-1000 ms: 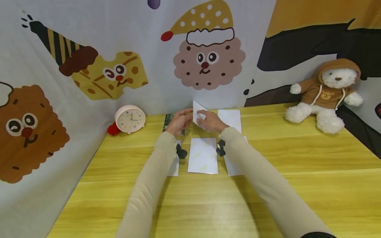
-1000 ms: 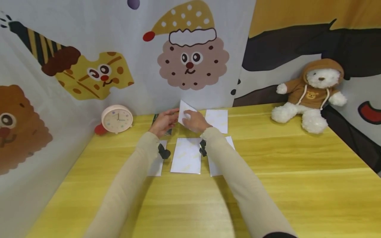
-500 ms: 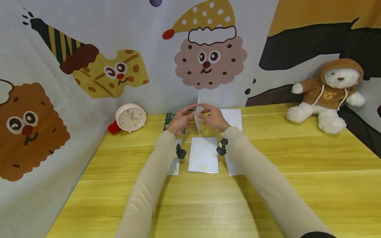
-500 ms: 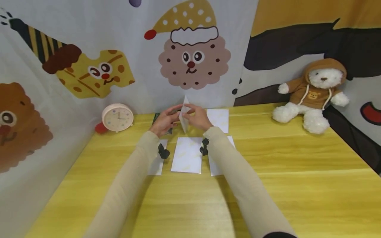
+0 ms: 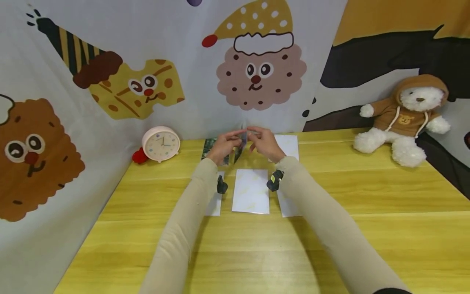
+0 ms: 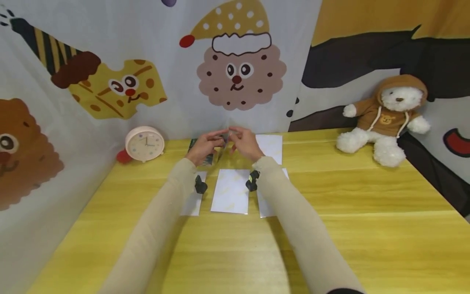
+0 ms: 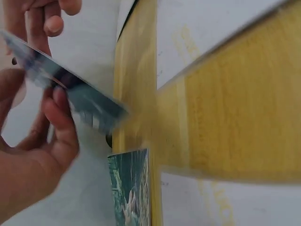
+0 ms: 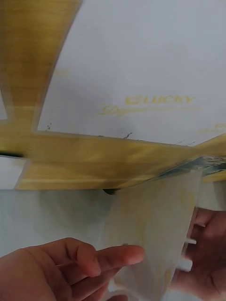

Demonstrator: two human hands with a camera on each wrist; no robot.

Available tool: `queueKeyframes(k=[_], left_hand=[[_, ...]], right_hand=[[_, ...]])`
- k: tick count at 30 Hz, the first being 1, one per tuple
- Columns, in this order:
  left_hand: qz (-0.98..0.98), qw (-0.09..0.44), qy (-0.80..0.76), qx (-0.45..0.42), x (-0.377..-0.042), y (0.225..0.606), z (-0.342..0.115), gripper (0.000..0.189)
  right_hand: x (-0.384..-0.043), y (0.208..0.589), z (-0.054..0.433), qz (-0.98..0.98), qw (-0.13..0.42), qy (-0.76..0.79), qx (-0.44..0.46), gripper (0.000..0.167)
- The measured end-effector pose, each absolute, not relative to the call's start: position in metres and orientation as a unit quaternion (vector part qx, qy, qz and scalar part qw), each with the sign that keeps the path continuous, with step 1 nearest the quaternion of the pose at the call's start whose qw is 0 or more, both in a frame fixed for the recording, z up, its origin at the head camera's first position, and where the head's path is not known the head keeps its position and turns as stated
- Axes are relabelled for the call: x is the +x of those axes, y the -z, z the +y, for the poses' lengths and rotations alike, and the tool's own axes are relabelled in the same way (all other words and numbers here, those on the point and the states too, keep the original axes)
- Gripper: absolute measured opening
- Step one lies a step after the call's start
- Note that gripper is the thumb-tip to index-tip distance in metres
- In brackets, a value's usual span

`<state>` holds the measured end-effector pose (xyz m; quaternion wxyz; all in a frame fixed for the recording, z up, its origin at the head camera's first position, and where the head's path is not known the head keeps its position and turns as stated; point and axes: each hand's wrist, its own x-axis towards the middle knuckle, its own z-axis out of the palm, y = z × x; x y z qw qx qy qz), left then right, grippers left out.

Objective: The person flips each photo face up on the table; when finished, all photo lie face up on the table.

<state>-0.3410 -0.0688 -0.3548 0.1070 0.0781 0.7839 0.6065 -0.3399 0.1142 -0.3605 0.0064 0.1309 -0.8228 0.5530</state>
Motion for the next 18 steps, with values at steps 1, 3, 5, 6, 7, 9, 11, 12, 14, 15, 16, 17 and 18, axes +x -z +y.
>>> queueKeyframes(k=[1,3,5,6,7,9,11,12,14,15,16,17,18], left_hand=[[0.795,0.1,-0.594,0.074,-0.342,0.356,-0.068,0.037],[0.815,0.086,-0.568,0.072,-0.343,0.358,-0.067,0.038],[0.834,0.074,-0.542,0.078,-0.343,0.359,-0.065,0.039],[0.838,0.071,-0.534,0.082,-0.342,0.36,-0.064,0.038],[0.842,0.07,-0.528,0.087,-0.342,0.36,-0.063,0.038],[0.848,0.07,-0.518,0.092,-0.341,0.36,-0.061,0.037],[0.846,0.079,-0.52,0.09,-0.34,0.359,-0.059,0.037],[0.845,0.083,-0.521,0.089,-0.34,0.359,-0.059,0.036],[0.846,0.088,-0.518,0.088,-0.34,0.359,-0.058,0.036],[0.847,0.089,-0.516,0.087,-0.34,0.359,-0.057,0.036],[0.851,0.09,-0.51,0.089,-0.339,0.359,-0.057,0.036],[0.855,0.091,-0.503,0.09,-0.339,0.36,-0.058,0.037],[0.86,0.094,-0.495,0.087,-0.339,0.36,-0.06,0.038]], right_hand=[[-0.34,0.36,0.114,-0.819,0.0,-0.558,0.131,0.045],[-0.339,0.359,0.114,-0.82,-0.008,-0.559,0.124,0.047],[-0.34,0.359,0.113,-0.824,-0.01,-0.554,0.119,0.049],[-0.34,0.359,0.112,-0.827,-0.01,-0.55,0.117,0.05],[-0.34,0.359,0.112,-0.829,-0.01,-0.547,0.115,0.051],[-0.34,0.36,0.111,-0.833,-0.012,-0.542,0.113,0.051],[-0.339,0.361,0.11,-0.831,-0.017,-0.545,0.108,0.05],[-0.339,0.361,0.111,-0.831,-0.019,-0.546,0.104,0.049],[-0.338,0.362,0.113,-0.834,-0.022,-0.543,0.095,0.048],[-0.337,0.362,0.114,-0.836,-0.022,-0.541,0.091,0.048],[-0.336,0.363,0.116,-0.837,-0.022,-0.54,0.087,0.048],[-0.336,0.363,0.118,-0.838,-0.022,-0.538,0.084,0.048],[-0.335,0.364,0.12,-0.839,-0.02,-0.538,0.082,0.048]])
